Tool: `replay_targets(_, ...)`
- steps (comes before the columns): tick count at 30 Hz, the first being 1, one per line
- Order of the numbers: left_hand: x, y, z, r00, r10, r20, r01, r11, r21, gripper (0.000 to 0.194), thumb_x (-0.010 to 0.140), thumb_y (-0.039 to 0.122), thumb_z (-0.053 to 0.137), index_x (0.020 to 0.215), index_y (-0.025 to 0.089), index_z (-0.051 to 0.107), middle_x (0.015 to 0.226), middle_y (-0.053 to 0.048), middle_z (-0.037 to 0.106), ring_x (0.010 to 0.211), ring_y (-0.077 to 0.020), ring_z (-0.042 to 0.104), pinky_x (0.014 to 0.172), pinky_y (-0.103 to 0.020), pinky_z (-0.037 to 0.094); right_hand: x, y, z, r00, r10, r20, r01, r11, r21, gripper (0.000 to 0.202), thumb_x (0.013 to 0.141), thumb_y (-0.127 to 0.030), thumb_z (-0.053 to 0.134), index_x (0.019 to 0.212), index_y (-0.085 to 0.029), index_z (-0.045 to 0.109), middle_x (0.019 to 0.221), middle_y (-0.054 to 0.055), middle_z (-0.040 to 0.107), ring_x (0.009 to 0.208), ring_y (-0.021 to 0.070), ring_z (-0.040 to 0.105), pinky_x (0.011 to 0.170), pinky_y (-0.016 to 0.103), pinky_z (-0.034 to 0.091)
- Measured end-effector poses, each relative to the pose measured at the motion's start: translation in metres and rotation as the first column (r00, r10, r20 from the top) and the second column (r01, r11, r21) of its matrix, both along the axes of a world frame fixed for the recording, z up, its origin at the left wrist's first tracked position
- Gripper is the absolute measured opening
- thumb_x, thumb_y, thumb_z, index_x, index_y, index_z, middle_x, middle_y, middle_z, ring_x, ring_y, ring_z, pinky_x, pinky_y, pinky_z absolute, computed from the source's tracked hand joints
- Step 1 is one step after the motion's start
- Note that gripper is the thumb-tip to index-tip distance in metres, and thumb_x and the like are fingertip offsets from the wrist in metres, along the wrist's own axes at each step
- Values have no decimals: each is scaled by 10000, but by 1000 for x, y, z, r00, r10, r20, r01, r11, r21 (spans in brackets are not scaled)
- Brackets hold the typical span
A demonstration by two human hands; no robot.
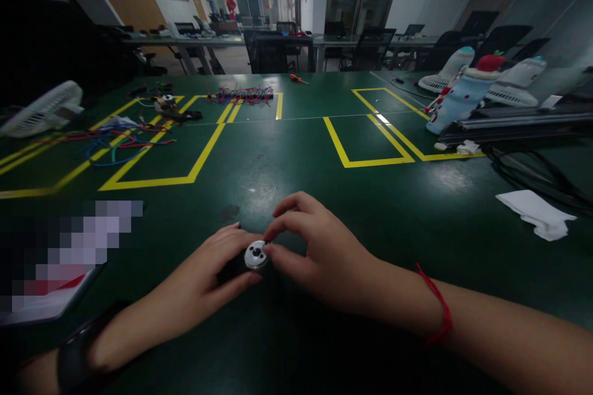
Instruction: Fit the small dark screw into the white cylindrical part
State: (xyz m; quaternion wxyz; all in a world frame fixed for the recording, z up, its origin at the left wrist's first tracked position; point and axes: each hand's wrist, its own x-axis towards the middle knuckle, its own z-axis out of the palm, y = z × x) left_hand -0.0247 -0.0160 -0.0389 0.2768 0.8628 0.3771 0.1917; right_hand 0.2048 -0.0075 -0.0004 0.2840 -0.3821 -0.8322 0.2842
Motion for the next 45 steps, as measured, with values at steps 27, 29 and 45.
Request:
replay_targets(27,-1,-2,1,999,7,-46,-9,999,-31,337,928,296,579,1245,318,466,1225,11,605,1137,-215,545,1136,-490,183,43,3,-34,876,-319,-361,96,849,-519,110,878,-312,638,854,-205,644,773,-14,595,687,110,546,608,233,435)
replay_targets(29,-2,-2,0,999,5,-47,-6,1000,-26,352,930,300,579,1259,325,455,1234,13,601,1144,-213,539,1138,-487,180,47,4,-40,803,-400,-441,78,806,-587,111,868,-319,657,840,-212,646,738,-24,598,669,101,548,598,224,432)
replay_targets(45,-2,-1,-2,998,13,-60,-14,1000,-26,366,928,305,582,1264,349,444,1244,33,594,1164,-214,519,1137,-490,189,41,6,-35,909,-293,-295,87,828,-553,148,893,-336,615,852,-196,633,744,-15,586,668,110,539,583,227,424)
